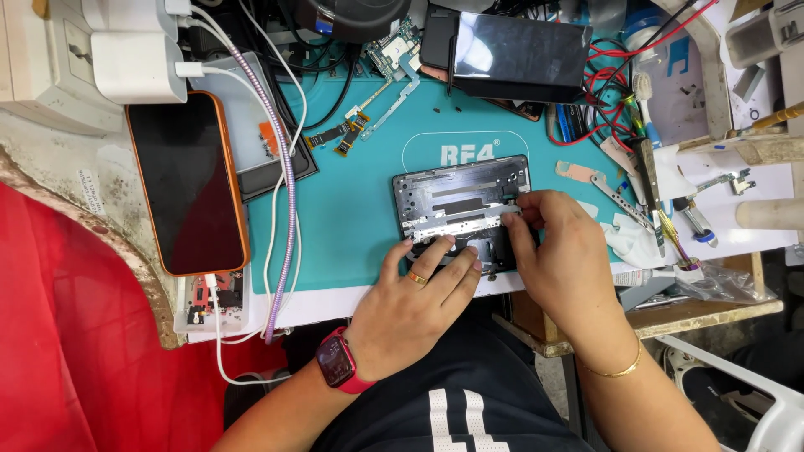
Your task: Disassembling a mobile phone by detaching small internal components and connectors using tweezers and a prying tool on a repair bench.
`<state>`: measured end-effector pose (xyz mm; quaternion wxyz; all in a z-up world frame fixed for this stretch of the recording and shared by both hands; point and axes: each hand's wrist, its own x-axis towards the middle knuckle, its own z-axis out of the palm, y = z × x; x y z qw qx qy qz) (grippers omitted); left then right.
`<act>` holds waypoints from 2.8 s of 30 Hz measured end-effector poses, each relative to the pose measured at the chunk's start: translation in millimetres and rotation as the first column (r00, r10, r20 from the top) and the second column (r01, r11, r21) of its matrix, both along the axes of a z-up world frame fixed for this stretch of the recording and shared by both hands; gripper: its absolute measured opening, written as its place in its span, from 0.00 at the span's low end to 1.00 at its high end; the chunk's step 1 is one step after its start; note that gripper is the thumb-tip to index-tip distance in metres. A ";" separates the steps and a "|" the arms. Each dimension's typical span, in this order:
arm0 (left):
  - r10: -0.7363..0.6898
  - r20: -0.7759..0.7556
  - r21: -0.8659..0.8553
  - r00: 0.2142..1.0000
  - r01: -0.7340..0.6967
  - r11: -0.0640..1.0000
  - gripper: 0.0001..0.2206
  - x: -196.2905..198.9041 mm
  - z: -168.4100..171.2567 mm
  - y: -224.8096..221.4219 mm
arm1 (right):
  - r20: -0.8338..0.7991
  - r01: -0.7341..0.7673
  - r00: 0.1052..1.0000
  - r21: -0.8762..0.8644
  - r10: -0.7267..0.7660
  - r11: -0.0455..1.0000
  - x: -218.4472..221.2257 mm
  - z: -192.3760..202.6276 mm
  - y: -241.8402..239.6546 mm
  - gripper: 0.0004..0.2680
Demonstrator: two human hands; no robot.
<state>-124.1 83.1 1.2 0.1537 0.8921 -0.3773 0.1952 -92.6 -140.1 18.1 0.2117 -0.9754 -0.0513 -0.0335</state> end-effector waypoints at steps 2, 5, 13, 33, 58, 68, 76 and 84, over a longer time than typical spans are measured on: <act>0.000 0.005 0.004 1.000 0.000 1.000 0.13 0.0 -1.4 0.2 | 0.004 0.022 1.000 0.004 -0.022 1.000 0.1 -0.3 2.1 0.05; -0.001 0.012 0.006 1.000 0.001 1.000 0.14 0.1 -1.6 0.5 | -0.036 0.081 0.996 0.008 -0.081 0.997 1.2 2.7 4.2 0.04; 0.004 0.003 -0.007 1.000 -0.004 1.000 0.14 0.1 -1.2 -0.6 | -0.110 0.105 0.987 -0.103 -0.116 0.989 5.5 2.4 5.5 0.05; 0.010 -0.070 -0.089 0.997 -0.016 0.996 0.13 0.1 0.2 -1.8 | -0.264 0.032 0.964 0.024 -0.025 0.999 3.4 30.4 18.5 0.06; -0.013 -0.201 -0.131 0.979 -0.014 0.991 0.15 -0.6 -3.1 -3.6 | -0.312 -0.044 0.943 0.227 0.116 0.973 -12.5 72.9 45.2 0.07; -0.014 -0.193 -0.153 0.981 -0.016 0.988 0.13 -2.5 -3.6 -3.6 | -0.295 -0.039 0.948 0.261 0.118 0.965 -18.8 77.6 48.4 0.08; -0.042 -0.206 -0.190 0.978 0.002 0.982 0.12 -4.3 -2.2 -0.6 | -0.217 0.004 0.970 0.455 0.106 0.890 -14.0 89.7 48.7 0.06; 0.051 -0.170 -0.570 0.984 -0.140 0.809 0.10 -2.0 21.3 34.1 | -0.345 0.084 0.937 0.386 0.059 0.919 -3.5 70.6 33.3 0.06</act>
